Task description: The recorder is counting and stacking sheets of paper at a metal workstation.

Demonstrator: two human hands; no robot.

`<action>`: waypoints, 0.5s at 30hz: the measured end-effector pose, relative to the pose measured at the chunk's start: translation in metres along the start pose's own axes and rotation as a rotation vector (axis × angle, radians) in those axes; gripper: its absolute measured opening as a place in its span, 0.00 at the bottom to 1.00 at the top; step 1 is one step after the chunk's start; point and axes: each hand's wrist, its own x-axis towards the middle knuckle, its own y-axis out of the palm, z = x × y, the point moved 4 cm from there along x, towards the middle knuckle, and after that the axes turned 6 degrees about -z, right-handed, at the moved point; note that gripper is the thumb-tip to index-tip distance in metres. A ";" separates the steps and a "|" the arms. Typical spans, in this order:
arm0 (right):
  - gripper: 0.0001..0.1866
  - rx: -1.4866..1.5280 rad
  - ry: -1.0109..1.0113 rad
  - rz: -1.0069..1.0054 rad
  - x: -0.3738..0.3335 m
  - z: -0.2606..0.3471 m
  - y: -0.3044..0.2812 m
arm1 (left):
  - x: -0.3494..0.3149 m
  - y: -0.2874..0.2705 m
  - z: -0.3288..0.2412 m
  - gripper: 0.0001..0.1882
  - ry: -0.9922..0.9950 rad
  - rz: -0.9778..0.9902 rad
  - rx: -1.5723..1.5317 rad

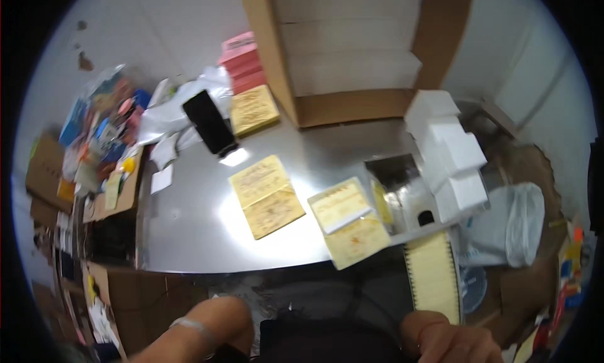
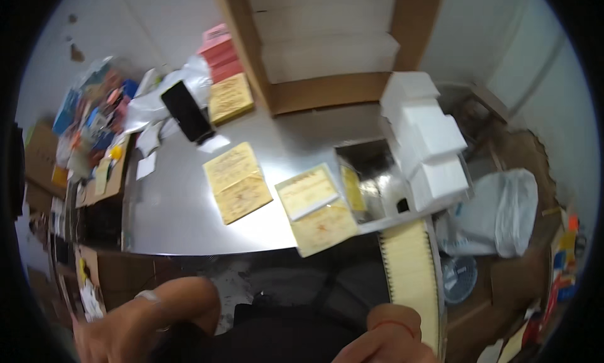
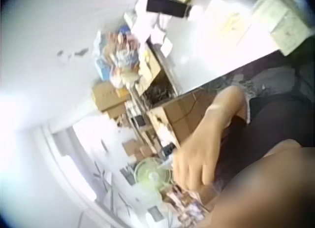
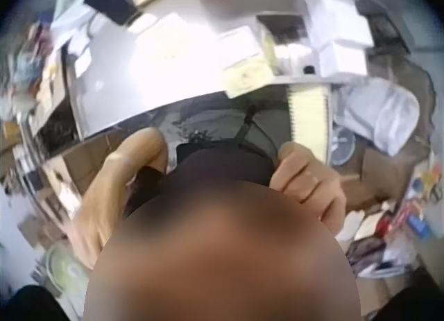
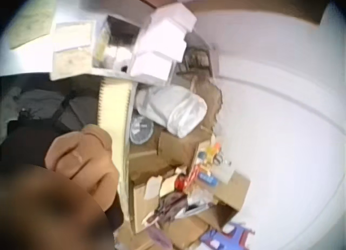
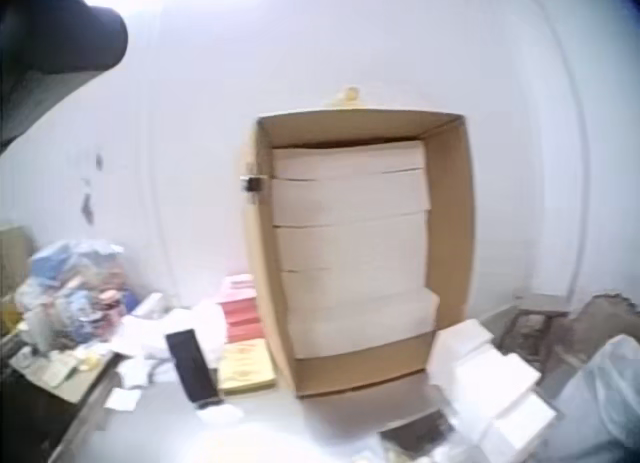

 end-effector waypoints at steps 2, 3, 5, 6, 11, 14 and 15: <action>0.04 -0.011 0.160 -0.105 -0.004 -0.015 -0.002 | -0.021 0.011 0.027 0.06 -0.045 -1.616 0.600; 0.03 0.072 0.112 -0.044 0.003 -0.018 0.003 | -0.012 -0.027 0.072 0.05 -0.287 -1.182 0.638; 0.02 0.115 0.129 0.022 0.003 -0.026 0.002 | -0.039 -0.036 0.069 0.09 -0.330 -0.761 0.566; 0.04 0.177 0.127 0.072 0.004 -0.031 0.006 | -0.036 -0.033 0.065 0.08 -0.340 -0.637 0.617; 0.13 0.103 0.136 0.225 0.005 -0.033 0.008 | -0.032 -0.038 0.056 0.08 -0.311 -0.300 0.609; 0.14 0.304 0.236 0.451 -0.005 -0.023 0.013 | -0.036 -0.037 0.059 0.04 -0.302 -0.156 0.524; 0.14 0.349 0.219 0.539 -0.014 -0.015 0.018 | -0.035 -0.033 0.054 0.02 -0.345 -0.076 0.474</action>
